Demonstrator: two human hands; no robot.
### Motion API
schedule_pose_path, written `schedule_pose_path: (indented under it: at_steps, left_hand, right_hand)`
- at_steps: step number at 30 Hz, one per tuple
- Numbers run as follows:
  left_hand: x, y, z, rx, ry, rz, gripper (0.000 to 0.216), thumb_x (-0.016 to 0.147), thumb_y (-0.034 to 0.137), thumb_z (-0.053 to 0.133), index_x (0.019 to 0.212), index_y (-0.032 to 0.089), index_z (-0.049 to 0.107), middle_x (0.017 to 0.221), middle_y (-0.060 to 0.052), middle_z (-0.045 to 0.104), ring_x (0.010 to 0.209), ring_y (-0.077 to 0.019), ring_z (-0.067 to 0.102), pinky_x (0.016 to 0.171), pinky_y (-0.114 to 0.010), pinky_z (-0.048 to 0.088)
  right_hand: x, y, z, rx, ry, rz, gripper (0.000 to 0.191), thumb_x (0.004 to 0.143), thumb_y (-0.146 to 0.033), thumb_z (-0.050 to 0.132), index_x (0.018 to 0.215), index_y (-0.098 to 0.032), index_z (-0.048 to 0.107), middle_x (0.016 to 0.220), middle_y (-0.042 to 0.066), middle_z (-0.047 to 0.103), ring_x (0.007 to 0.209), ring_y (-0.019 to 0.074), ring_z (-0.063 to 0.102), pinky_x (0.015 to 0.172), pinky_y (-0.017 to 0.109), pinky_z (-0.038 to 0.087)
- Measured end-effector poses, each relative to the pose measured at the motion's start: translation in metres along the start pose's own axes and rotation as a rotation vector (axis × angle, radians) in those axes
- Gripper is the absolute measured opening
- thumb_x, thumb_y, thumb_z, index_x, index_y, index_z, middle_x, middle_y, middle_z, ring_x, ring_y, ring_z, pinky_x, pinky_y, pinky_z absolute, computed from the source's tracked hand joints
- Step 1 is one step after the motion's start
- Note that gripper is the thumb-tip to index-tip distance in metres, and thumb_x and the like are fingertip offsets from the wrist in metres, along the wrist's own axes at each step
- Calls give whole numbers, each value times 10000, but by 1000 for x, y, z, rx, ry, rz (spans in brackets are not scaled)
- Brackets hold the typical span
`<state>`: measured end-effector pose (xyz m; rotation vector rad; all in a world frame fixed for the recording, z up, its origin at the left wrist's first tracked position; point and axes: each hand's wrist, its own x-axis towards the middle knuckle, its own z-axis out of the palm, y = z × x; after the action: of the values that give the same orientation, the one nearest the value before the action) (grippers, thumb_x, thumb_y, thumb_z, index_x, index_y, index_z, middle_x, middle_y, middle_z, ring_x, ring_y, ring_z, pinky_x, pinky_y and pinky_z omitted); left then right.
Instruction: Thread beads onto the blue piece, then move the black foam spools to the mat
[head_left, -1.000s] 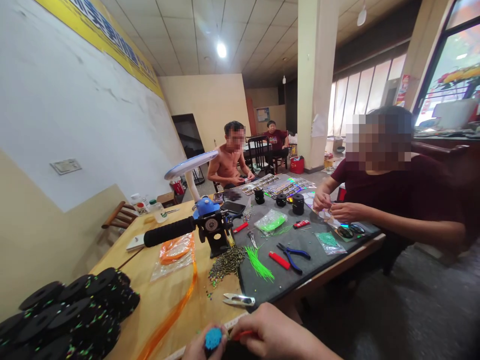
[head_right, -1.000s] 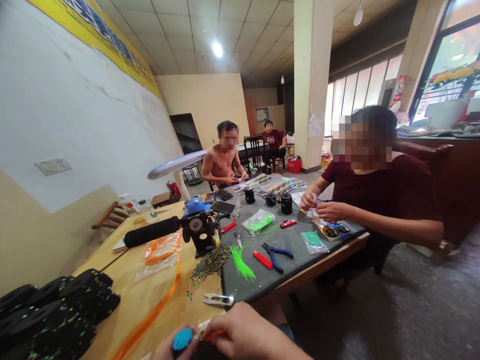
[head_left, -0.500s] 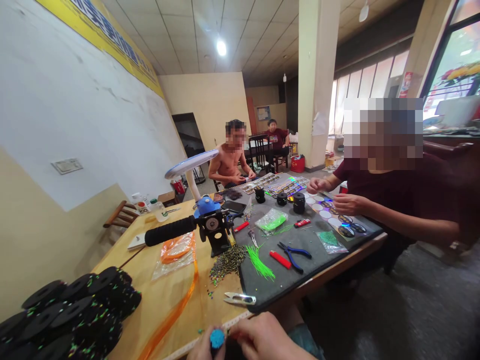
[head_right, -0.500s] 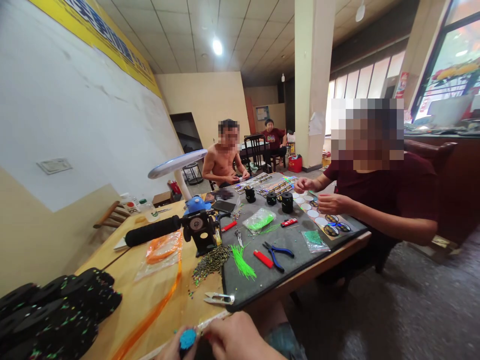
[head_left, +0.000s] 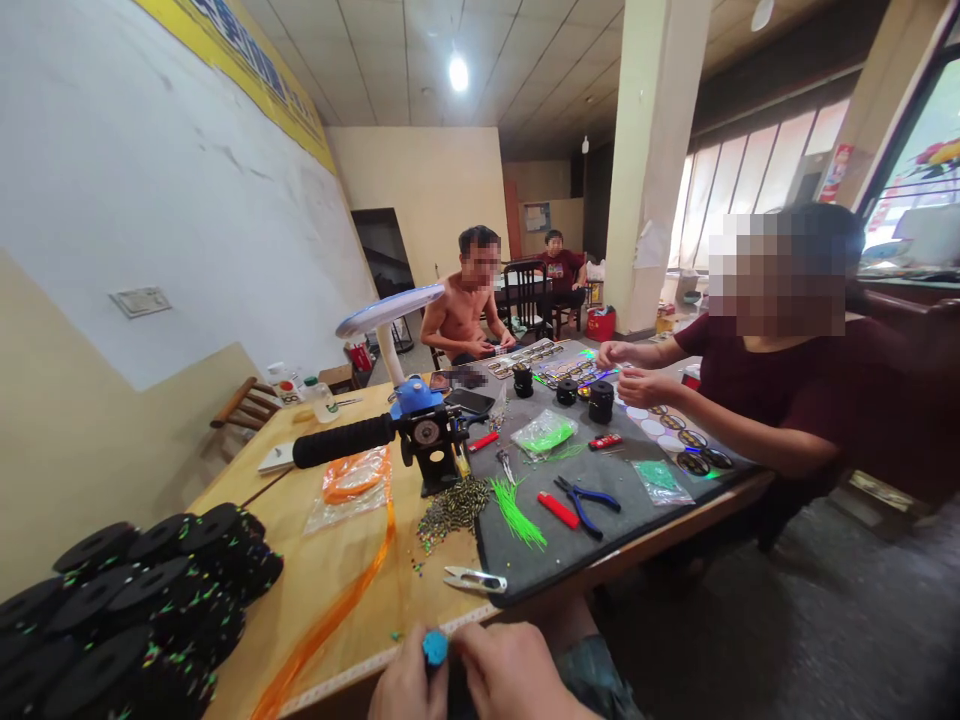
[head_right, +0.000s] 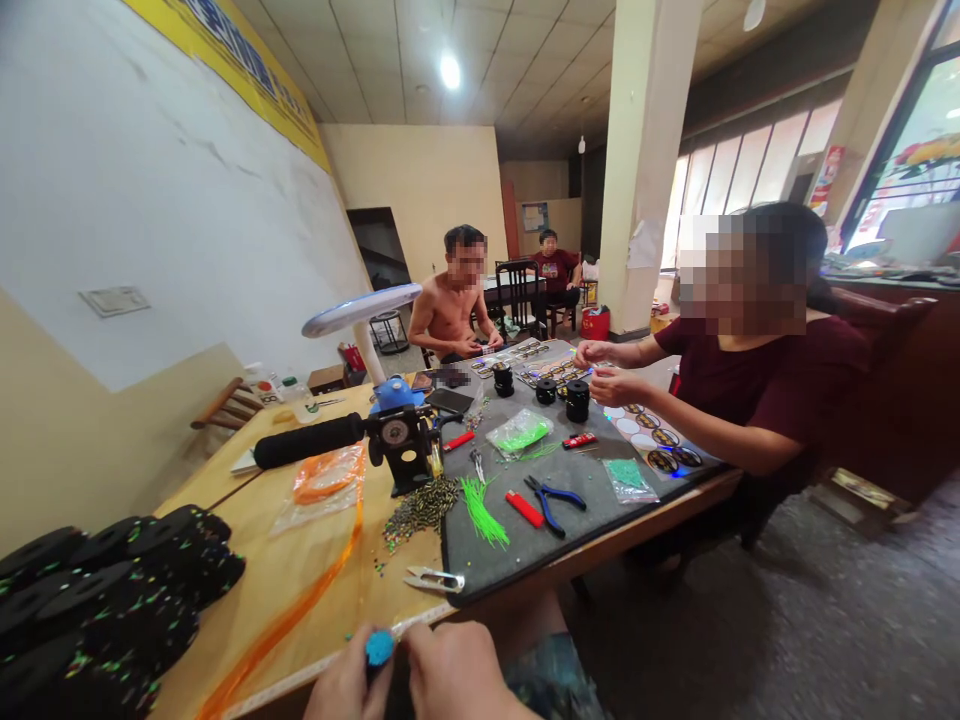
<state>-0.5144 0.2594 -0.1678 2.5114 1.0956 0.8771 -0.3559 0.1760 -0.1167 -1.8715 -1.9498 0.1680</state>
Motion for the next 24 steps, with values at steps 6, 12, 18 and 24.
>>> schedule_pose_path:
  at_steps: [6, 12, 18, 24]
  left_hand:
    - [5, 36, -7, 176, 83, -21, 89, 885, 195, 453, 838, 230, 520, 712, -30, 674, 631, -207, 689, 530, -256, 490]
    - [10, 60, -13, 252, 209, 4, 146, 899, 170, 393, 815, 231, 496, 658, -16, 624, 546, -195, 644, 488, -263, 435]
    - [9, 59, -10, -25, 217, -110, 122, 886, 251, 456, 824, 214, 554, 698, -40, 654, 621, -203, 654, 564, -257, 450]
    - [16, 57, -13, -647, 180, -461, 343, 791, 500, 601, 666, 183, 559, 617, -13, 598, 589, -164, 559, 578, -249, 445]
  right_hand:
    - [-1, -2, 3, 18, 80, 37, 128, 846, -153, 474, 883, -216, 580, 765, 9, 734, 663, 175, 697, 512, 237, 289]
    - [0, 1, 4, 122, 142, 44, 193, 917, -180, 401, 830, -198, 572, 736, 34, 717, 644, 162, 686, 532, 222, 300]
    - [1, 1, 6, 192, 210, 22, 283, 964, -263, 346, 798, -189, 563, 680, 41, 684, 591, 143, 659, 523, 204, 305]
    - [2, 3, 6, 240, 261, -11, 284, 959, -269, 348, 776, -189, 550, 665, 23, 661, 550, 131, 630, 512, 204, 291]
